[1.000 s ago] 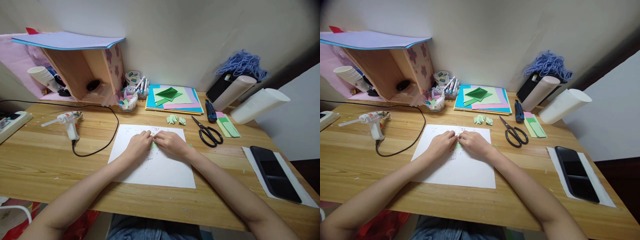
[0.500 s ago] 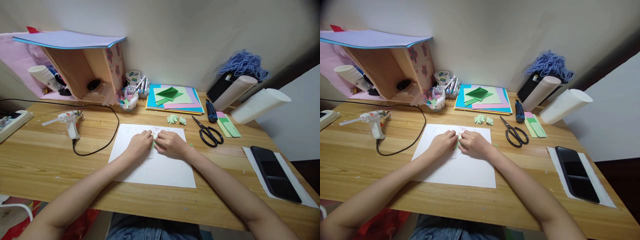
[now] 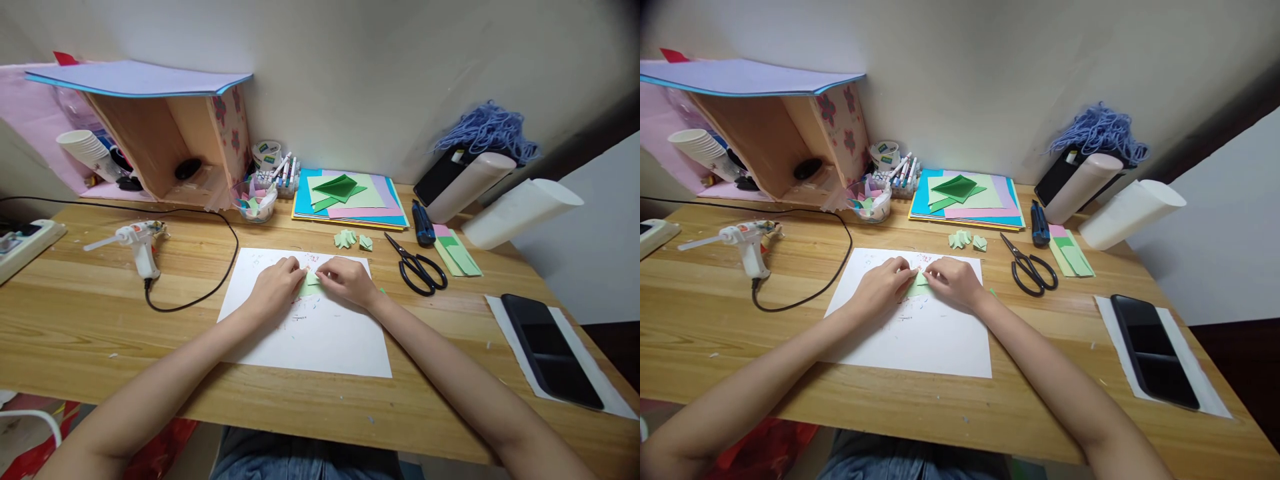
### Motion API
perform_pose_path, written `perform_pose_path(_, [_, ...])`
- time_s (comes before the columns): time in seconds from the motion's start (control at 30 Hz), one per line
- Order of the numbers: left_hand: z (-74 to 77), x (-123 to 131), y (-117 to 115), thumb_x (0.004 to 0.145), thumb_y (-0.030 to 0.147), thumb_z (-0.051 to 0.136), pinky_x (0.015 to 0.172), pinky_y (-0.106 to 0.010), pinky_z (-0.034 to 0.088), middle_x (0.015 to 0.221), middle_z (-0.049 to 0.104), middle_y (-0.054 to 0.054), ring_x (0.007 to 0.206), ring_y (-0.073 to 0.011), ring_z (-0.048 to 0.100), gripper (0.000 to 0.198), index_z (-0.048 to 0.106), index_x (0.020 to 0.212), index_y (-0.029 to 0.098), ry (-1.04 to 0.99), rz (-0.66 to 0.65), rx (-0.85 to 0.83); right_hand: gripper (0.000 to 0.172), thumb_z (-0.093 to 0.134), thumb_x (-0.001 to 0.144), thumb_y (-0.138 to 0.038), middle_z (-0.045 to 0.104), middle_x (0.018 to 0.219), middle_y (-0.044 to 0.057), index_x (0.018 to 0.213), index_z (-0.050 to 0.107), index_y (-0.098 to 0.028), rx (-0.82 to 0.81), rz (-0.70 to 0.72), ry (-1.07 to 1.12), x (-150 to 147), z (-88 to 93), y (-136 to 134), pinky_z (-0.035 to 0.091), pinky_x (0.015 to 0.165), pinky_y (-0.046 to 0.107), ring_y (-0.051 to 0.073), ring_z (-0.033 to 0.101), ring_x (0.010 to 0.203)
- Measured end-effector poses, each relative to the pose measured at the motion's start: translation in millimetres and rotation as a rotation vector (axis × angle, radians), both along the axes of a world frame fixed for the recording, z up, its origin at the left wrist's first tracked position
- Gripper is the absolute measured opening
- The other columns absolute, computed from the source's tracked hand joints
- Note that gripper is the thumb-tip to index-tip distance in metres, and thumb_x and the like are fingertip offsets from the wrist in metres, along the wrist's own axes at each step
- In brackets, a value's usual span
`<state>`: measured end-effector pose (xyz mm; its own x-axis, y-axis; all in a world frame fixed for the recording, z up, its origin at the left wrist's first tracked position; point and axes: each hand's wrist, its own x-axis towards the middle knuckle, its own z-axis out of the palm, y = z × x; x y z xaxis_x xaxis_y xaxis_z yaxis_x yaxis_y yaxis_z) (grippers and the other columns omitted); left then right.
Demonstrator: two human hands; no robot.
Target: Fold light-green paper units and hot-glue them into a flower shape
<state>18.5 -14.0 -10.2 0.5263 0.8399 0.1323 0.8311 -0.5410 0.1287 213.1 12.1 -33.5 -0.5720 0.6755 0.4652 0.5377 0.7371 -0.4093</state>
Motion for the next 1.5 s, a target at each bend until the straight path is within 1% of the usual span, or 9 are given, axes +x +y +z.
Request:
perform_pose_path(0.1, [-4.2, -2, 1, 0.089, 0.025, 0.038, 0.069, -0.029, 0.04, 0.098, 0.053, -0.006, 0.086, -0.018, 0.05, 0.023, 0.056, 0.102, 0.02, -0.129, 0.03, 0.001, 0.013, 0.051, 0.084, -0.024, 0.06, 0.073, 0.003, 0.085, 0.063, -0.019, -0.079, 0.02, 0.006, -1, -1.2, 2, 0.039, 0.061, 0.024, 0.012, 0.052, 0.065])
perform_pose_path(0.2, [-10.4, -4, 3, 0.085, 0.028, 0.046, 0.075, -0.031, 0.04, 0.098, 0.053, -0.007, 0.089, -0.0194, 0.049, 0.02, 0.054, 0.101, 0.017, -0.239, 0.142, 0.004, 0.012, 0.052, 0.083, -0.024, 0.058, 0.077, 0.004, 0.086, 0.063, -0.019, -0.08, 0.044, -0.03, -2, -1.6, 2, 0.04, 0.065, 0.025, 0.014, 0.054, 0.073])
perform_pose_path(0.37, [-16.1, -7, 8, 0.08, 0.033, 0.055, 0.07, -0.03, 0.039, 0.085, 0.055, -0.004, 0.081, -0.0187, 0.05, 0.02, 0.051, 0.092, 0.016, -0.334, 0.248, -0.058, 0.014, 0.05, 0.085, -0.023, 0.057, 0.079, 0.004, 0.09, 0.063, -0.019, -0.065, 0.075, -0.046, -2, -0.6, 2, 0.041, 0.065, 0.025, 0.014, 0.053, 0.073])
perform_pose_path(0.53, [-13.9, -6, 7, 0.08, 0.033, 0.055, 0.066, -0.03, 0.037, 0.078, 0.054, -0.002, 0.076, -0.0179, 0.049, 0.017, 0.051, 0.085, 0.017, -0.339, 0.278, -0.096, 0.014, 0.05, 0.084, -0.022, 0.057, 0.079, 0.004, 0.091, 0.062, -0.019, -0.07, 0.074, -0.061, -2, -0.1, 2, 0.041, 0.065, 0.025, 0.014, 0.053, 0.073])
perform_pose_path(0.87, [-13.9, 1, 2, 0.08, 0.037, 0.052, 0.07, -0.033, 0.036, 0.085, 0.052, -0.005, 0.08, -0.0202, 0.048, 0.02, 0.051, 0.083, 0.017, -0.293, 0.353, -0.062, 0.014, 0.05, 0.084, -0.022, 0.057, 0.08, 0.005, 0.09, 0.062, -0.018, -0.061, 0.089, -0.053, -2, -0.7, 2, 0.041, 0.065, 0.025, 0.015, 0.053, 0.074])
perform_pose_path(1.0, [-14.7, 1, 3, 0.08, 0.036, 0.054, 0.066, -0.03, 0.036, 0.077, 0.054, -0.002, 0.074, -0.0177, 0.049, 0.019, 0.051, 0.078, 0.018, -0.345, 0.323, -0.063, 0.014, 0.05, 0.084, -0.022, 0.057, 0.075, 0.004, 0.089, 0.062, -0.018, -0.072, 0.092, -0.043, -2, -2.1, 3, 0.04, 0.064, 0.024, 0.014, 0.052, 0.071])
perform_pose_path(1.17, [-14.4, 1, 2, 0.082, 0.027, 0.052, 0.063, -0.028, 0.037, 0.072, 0.057, -0.001, 0.069, -0.0147, 0.049, 0.011, 0.056, 0.077, 0.017, -0.387, 0.22, -0.036, 0.014, 0.052, 0.083, -0.023, 0.056, 0.073, 0.002, 0.092, 0.062, -0.019, -0.076, 0.082, -0.046, -3, -3.5, 2, 0.04, 0.063, 0.024, 0.014, 0.051, 0.069])
perform_pose_path(1.33, [-11.5, 3, 0, 0.084, 0.019, 0.047, 0.066, -0.03, 0.037, 0.079, 0.059, -0.005, 0.076, -0.018, 0.051, 0.017, 0.063, 0.084, 0.019, -0.187, 0.115, 0.078, 0.016, 0.054, 0.082, -0.023, 0.055, 0.072, 0.002, 0.095, 0.06, -0.018, -0.07, 0.073, -0.029, -3, -6.1, 3, 0.04, 0.062, 0.024, 0.013, 0.05, 0.067])
perform_pose_path(1.5, [-8.5, 4, -1, 0.084, 0.014, 0.042, 0.063, -0.031, 0.036, 0.082, 0.058, -0.007, 0.077, -0.019, 0.05, 0.022, 0.063, 0.085, 0.017, -0.047, 0.047, 0.098, 0.021, 0.053, 0.082, -0.023, 0.054, 0.072, 0.002, 0.102, 0.06, -0.019, -0.078, 0.074, -0.037, -3, -6.0, 2, 0.039, 0.061, 0.023, 0.013, 0.05, 0.066])
